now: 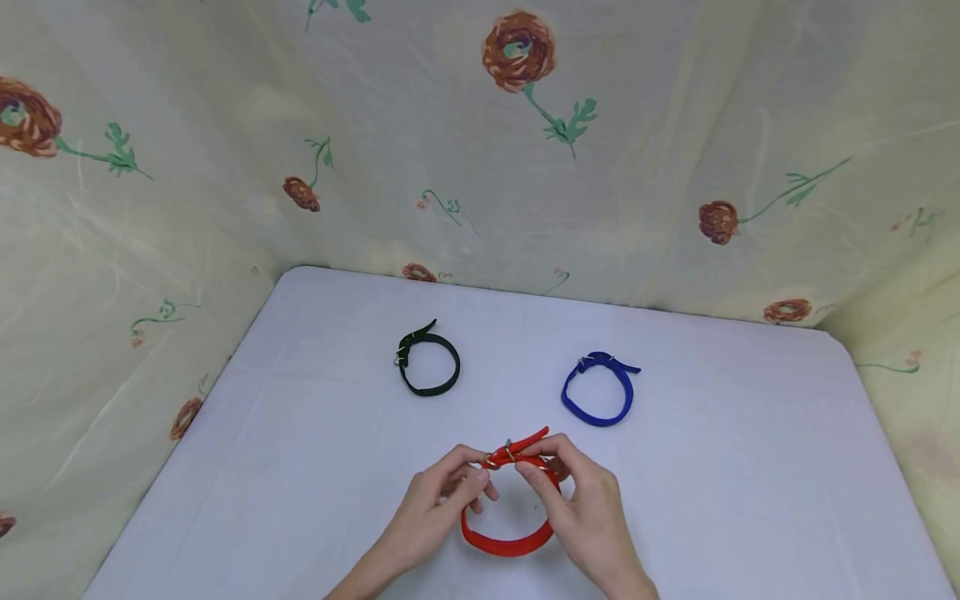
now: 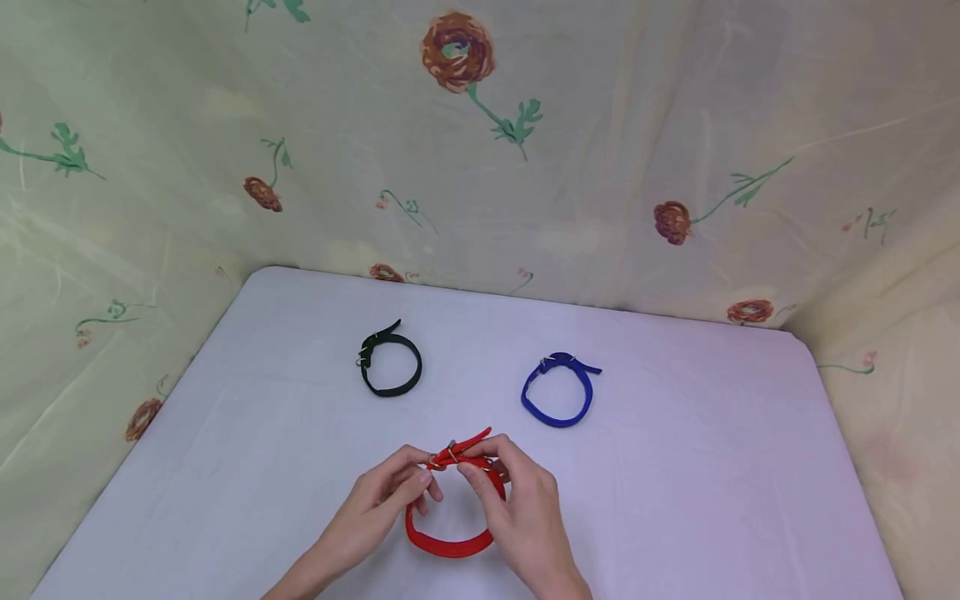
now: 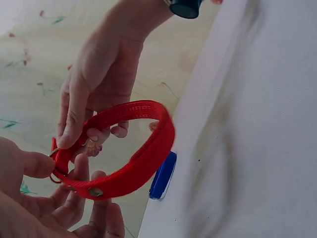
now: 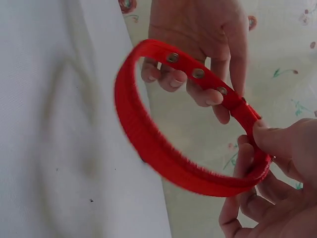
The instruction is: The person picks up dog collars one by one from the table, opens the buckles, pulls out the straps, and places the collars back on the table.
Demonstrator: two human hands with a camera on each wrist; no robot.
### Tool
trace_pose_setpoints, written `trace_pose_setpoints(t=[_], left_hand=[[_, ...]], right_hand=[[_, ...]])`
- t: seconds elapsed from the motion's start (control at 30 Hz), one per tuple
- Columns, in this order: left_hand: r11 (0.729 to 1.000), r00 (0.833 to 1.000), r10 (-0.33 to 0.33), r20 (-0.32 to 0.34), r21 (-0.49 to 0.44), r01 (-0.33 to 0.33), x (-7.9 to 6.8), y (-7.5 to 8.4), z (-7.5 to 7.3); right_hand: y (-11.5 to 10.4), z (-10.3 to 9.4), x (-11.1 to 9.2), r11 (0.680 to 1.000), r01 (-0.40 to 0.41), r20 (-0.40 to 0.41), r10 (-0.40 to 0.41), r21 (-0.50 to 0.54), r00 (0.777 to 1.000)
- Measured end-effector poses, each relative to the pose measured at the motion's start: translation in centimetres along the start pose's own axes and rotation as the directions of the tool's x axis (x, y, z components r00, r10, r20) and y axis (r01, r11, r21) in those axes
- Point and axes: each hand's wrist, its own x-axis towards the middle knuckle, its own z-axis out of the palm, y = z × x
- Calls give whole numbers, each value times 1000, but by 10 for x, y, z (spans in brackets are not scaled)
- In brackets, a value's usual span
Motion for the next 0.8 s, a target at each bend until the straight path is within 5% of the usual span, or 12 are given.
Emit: trace_pose_setpoints(t=[0.33, 0.8], left_hand=[[999, 997, -10, -78, 45, 14, 0, 2, 1], [998, 994, -62, -86, 1, 63, -2, 7, 1]], right_hand=[[3, 1, 0, 992, 121, 74, -119, -21, 990], [-1, 7, -2, 1000, 2, -49, -1, 23, 999]])
